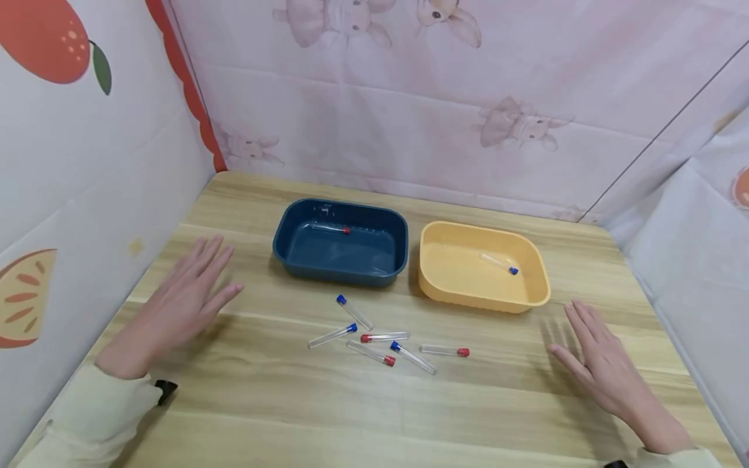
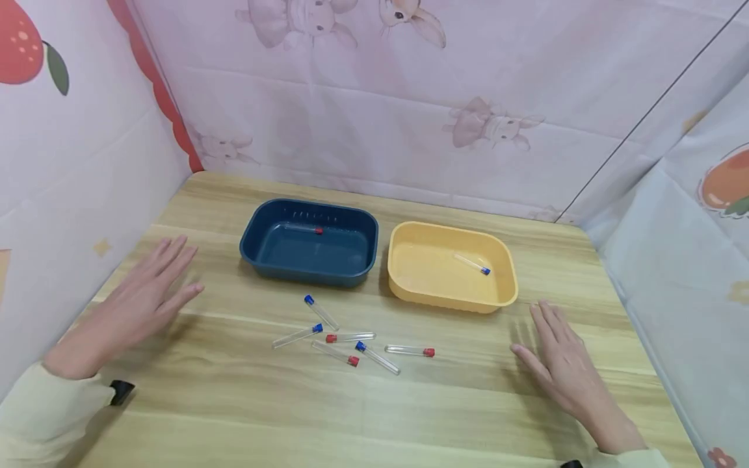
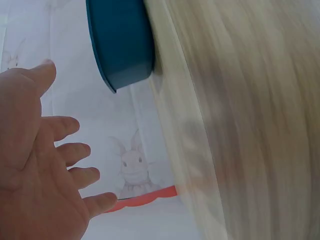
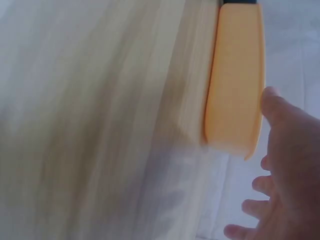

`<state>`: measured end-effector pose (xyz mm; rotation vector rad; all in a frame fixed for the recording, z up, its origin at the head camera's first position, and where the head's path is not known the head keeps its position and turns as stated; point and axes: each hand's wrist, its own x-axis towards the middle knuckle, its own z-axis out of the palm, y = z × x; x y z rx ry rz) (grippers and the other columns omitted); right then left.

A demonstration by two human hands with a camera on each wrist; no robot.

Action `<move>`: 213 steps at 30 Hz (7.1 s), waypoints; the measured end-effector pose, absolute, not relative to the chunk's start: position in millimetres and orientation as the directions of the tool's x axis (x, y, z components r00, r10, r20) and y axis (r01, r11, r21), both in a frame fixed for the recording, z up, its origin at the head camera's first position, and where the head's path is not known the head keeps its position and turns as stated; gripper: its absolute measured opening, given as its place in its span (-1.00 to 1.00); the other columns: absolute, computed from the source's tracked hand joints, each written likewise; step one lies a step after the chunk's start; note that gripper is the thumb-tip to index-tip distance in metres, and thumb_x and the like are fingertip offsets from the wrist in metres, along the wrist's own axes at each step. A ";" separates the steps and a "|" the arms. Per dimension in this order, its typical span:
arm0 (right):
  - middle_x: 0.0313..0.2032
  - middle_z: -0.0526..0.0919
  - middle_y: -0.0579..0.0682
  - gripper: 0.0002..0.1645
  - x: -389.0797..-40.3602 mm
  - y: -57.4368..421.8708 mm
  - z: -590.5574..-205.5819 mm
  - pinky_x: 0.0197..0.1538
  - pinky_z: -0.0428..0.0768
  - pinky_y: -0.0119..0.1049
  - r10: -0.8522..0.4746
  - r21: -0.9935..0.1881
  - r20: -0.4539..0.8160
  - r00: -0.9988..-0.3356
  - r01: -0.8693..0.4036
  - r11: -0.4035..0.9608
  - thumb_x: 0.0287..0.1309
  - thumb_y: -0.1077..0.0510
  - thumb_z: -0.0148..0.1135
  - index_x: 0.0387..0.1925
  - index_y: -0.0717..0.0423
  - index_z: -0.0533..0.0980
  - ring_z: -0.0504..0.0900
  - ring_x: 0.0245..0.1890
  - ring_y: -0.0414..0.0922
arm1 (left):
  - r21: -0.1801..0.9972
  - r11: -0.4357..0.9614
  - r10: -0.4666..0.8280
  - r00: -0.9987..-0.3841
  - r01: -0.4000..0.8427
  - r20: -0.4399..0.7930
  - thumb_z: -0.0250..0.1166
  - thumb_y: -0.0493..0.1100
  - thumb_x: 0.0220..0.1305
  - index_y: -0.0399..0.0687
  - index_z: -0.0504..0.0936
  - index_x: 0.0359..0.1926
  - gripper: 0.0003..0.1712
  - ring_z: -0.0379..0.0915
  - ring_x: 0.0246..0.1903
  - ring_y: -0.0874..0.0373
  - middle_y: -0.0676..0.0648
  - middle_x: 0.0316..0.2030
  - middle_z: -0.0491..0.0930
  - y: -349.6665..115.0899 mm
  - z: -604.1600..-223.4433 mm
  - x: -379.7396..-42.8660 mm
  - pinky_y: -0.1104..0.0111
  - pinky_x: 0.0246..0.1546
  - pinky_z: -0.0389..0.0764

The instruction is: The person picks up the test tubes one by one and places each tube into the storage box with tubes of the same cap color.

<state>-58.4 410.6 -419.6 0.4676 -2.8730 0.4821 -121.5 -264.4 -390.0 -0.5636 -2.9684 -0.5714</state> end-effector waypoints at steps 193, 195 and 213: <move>-0.04 0.42 -0.04 0.13 -114.5 260.5 -420.2 -0.17 0.42 -0.29 -0.545 -0.497 -0.176 -0.820 -0.404 0.768 -0.13 -0.18 0.71 0.42 0.14 0.40 0.39 -0.12 -0.09 | 0.778 0.626 0.260 -0.954 0.049 -0.149 0.19 0.29 0.48 -0.09 -0.38 0.65 0.17 -0.01 0.52 -0.35 -0.32 0.62 -0.28 -199.7 -407.5 -203.9 -0.12 0.42 0.22; -0.02 0.43 -0.04 0.13 -114.4 260.4 -419.2 -0.17 0.42 -0.29 -0.541 -0.490 -0.181 -0.821 -0.402 0.774 -0.14 -0.19 0.71 0.42 0.14 0.41 0.39 -0.12 -0.09 | 0.780 0.624 0.262 -0.953 0.049 -0.150 0.19 0.29 0.48 -0.09 -0.39 0.65 0.18 -0.01 0.52 -0.35 -0.32 0.62 -0.28 -199.8 -407.4 -204.0 -0.12 0.42 0.22; 0.04 0.49 -0.02 0.09 -113.2 264.3 -418.2 0.11 0.56 -0.06 -0.542 -0.467 -0.146 -0.828 -0.425 0.775 -0.12 -0.28 0.67 0.33 0.20 0.45 0.48 -0.04 -0.10 | 0.782 0.621 0.260 -0.956 0.055 -0.139 0.24 0.27 0.46 -0.09 -0.36 0.66 0.19 0.04 0.50 -0.35 -0.31 0.63 -0.25 -200.1 -406.7 -206.0 -0.11 0.40 0.26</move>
